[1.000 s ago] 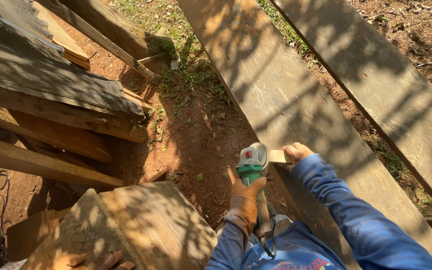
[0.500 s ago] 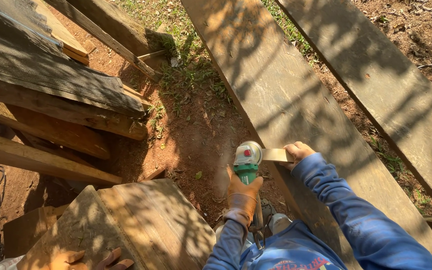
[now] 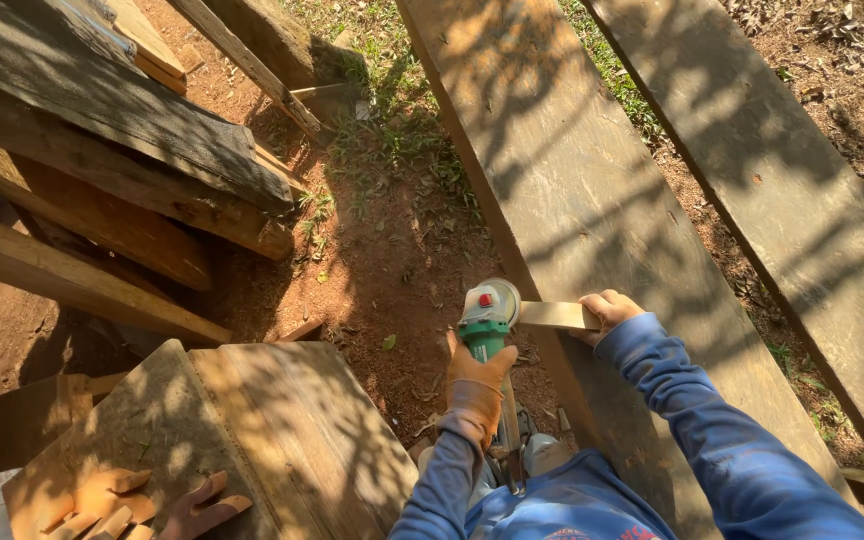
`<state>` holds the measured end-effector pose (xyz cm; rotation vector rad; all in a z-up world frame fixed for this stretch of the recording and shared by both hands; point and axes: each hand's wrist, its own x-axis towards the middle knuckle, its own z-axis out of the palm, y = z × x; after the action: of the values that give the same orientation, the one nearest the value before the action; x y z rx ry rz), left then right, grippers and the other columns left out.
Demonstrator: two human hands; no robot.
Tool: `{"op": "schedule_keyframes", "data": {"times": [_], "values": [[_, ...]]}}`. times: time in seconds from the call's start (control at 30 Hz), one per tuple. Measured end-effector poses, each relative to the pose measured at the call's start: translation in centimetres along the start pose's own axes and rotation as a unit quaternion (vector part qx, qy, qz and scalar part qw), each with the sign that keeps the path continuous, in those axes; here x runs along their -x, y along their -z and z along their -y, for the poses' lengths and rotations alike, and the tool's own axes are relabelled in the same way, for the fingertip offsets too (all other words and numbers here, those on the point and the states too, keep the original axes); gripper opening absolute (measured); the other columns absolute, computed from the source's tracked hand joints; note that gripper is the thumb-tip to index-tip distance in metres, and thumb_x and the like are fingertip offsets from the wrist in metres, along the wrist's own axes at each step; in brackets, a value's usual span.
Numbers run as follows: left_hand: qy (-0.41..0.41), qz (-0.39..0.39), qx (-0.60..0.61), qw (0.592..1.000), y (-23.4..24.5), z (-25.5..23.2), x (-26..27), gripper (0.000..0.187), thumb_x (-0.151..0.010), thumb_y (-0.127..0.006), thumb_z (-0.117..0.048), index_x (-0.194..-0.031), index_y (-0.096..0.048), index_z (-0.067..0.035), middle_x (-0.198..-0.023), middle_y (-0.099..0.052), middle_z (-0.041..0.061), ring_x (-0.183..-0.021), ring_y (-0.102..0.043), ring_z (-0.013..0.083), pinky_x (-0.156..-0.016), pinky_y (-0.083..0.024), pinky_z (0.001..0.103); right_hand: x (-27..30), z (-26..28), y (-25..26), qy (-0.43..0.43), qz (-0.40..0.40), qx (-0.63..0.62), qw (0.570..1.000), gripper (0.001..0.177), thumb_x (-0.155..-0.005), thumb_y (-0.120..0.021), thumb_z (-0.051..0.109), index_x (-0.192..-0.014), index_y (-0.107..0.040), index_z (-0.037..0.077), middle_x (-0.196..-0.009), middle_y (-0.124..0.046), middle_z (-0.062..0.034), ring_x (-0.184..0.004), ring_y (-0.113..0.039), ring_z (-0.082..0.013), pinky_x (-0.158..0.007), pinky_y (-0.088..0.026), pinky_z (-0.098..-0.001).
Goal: Sanding small wooden pieces using a power grinder at a workbench.
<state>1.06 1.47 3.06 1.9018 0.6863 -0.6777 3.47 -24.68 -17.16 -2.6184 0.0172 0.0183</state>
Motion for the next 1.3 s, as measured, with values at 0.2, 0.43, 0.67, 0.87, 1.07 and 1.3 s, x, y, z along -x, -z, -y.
{"op": "schedule_keyframes", "data": {"times": [0.2, 0.43, 0.67, 0.87, 1.07, 1.3], "values": [[-0.021, 0.02, -0.034, 0.999, -1.1, 1.8, -1.5, 0.081, -0.074, -0.084, -0.053, -0.136, -0.054, -0.01, -0.126, -0.068, 0.015, -0.122, -0.064, 0.0357, -0.105, -0.051, 0.05, 0.3, -0.3, 0.6, -0.022, 0.027, 0.043, 0.998, 0.058, -0.066, -0.084, 0.056, -0.116, -0.064, 0.036, -0.104, -0.067, -0.0019, -0.099, -0.072, -0.0273, -0.083, -0.061, -0.0385], [-0.005, 0.036, -0.035, 0.999, -0.8, 2.3, -2.0, 0.091, -0.074, -0.08, -0.056, -0.145, -0.048, -0.01, -0.137, -0.063, 0.016, -0.131, -0.058, 0.0346, -0.109, -0.046, 0.05, 0.5, -0.4, 1.0, -0.025, 0.034, 0.07, 0.997, 0.058, -0.067, -0.085, 0.054, -0.118, -0.063, 0.036, -0.104, -0.067, -0.0019, -0.098, -0.072, -0.0278, -0.083, -0.061, -0.0389], [-0.052, 0.006, 0.13, 0.99, -2.0, 3.7, -3.6, 0.115, -0.071, -0.083, -0.048, -0.152, -0.032, 0.015, -0.148, -0.04, 0.043, -0.14, -0.038, 0.0565, -0.117, -0.028, 0.069, 0.4, -0.3, 1.0, -0.047, 0.02, 0.065, 0.997, 0.055, -0.066, -0.085, 0.055, -0.115, -0.066, 0.038, -0.104, -0.069, 0.0009, -0.1, -0.073, -0.026, -0.081, -0.061, -0.0359], [-0.02, 0.07, 0.208, 0.975, 1.5, 5.0, -5.9, 0.036, -0.075, -0.08, -0.028, -0.097, -0.067, -0.002, -0.08, -0.064, 0.006, -0.067, -0.061, 0.0181, -0.063, -0.053, 0.029, 0.3, 0.6, 2.0, -0.046, 0.014, 0.061, 0.997, 0.056, -0.065, -0.087, 0.056, -0.114, -0.067, 0.039, -0.105, -0.069, 0.0012, -0.1, -0.073, -0.0253, -0.08, -0.062, -0.0354], [0.073, 0.139, 0.382, 0.911, 1.8, 6.8, -8.0, 0.037, -0.077, -0.079, -0.015, -0.104, -0.064, 0.005, -0.078, -0.064, 0.013, -0.056, -0.061, 0.0237, -0.049, -0.053, 0.034, 0.3, 0.5, 2.1, -0.049, 0.008, 0.071, 0.996, 0.058, -0.063, -0.087, 0.057, -0.115, -0.067, 0.038, -0.106, -0.07, 0.0004, -0.1, -0.073, -0.0263, -0.08, -0.062, -0.0348], [0.106, 0.207, 0.122, 0.965, 3.3, 5.0, -6.2, 0.082, -0.065, -0.083, -0.051, -0.135, -0.054, -0.02, -0.136, -0.066, -0.001, -0.121, -0.062, 0.0145, -0.109, -0.049, 0.039, -0.1, -0.5, 1.7, -0.071, 0.026, 0.073, 0.994, 0.062, -0.064, -0.085, 0.063, -0.118, -0.067, 0.039, -0.11, -0.07, 0.002, -0.099, -0.073, -0.0268, -0.081, -0.062, -0.0352]]}}
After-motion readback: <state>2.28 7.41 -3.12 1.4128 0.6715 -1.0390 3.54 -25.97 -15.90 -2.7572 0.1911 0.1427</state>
